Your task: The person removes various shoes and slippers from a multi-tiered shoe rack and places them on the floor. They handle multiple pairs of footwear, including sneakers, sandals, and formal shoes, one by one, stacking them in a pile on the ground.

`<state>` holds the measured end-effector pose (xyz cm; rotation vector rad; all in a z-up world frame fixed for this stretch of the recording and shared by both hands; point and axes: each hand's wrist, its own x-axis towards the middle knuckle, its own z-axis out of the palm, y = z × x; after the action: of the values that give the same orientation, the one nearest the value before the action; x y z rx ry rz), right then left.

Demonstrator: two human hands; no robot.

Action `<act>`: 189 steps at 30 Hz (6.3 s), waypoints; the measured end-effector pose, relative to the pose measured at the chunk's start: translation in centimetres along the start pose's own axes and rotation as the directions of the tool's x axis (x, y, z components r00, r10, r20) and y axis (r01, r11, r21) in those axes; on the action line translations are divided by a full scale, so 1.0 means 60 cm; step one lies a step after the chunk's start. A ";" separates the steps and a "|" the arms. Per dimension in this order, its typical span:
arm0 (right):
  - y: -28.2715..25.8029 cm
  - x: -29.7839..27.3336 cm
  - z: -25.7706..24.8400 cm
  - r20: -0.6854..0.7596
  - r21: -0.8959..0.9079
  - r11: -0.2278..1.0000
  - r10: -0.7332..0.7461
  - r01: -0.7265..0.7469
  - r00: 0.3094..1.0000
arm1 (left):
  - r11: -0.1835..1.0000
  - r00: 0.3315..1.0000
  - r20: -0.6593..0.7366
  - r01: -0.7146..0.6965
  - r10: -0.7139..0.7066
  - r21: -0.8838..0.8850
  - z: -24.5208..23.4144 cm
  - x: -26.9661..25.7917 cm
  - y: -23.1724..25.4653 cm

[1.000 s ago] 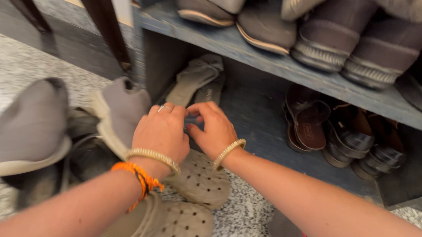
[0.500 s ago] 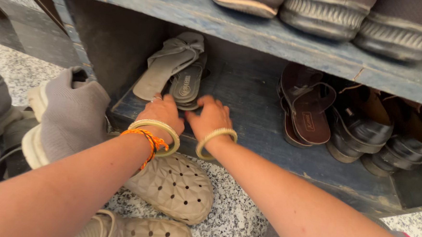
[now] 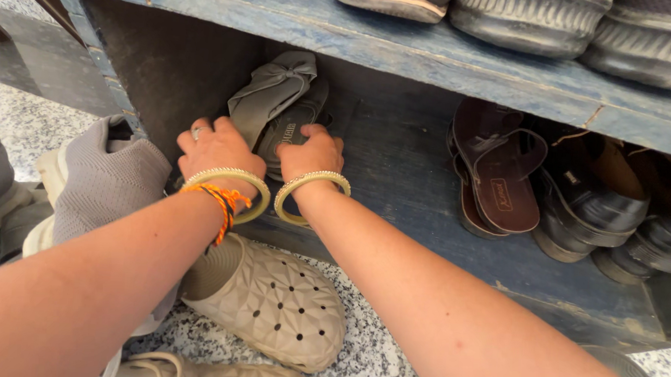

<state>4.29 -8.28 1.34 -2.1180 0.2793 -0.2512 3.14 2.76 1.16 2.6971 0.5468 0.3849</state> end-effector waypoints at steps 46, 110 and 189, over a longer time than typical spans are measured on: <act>-0.364 -0.677 -0.073 0.803 0.207 0.953 -0.036 -0.222 0.595 | 0.659 0.703 0.682 0.612 -0.201 -0.437 -0.637 -0.370 -0.520; 0.069 0.011 -0.014 0.092 0.237 0.964 -0.145 0.120 0.985 | 0.911 0.967 0.247 0.153 -0.059 -0.383 0.036 -0.020 0.021; 0.106 -0.001 -0.055 0.083 -0.216 0.865 -0.445 0.452 0.891 | 0.908 0.874 0.304 -0.415 0.379 0.060 -0.078 -0.104 0.008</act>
<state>2.63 -14.23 -2.32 -2.3968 -0.2253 -0.4780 -3.82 1.11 4.37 2.9093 -0.0786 0.0564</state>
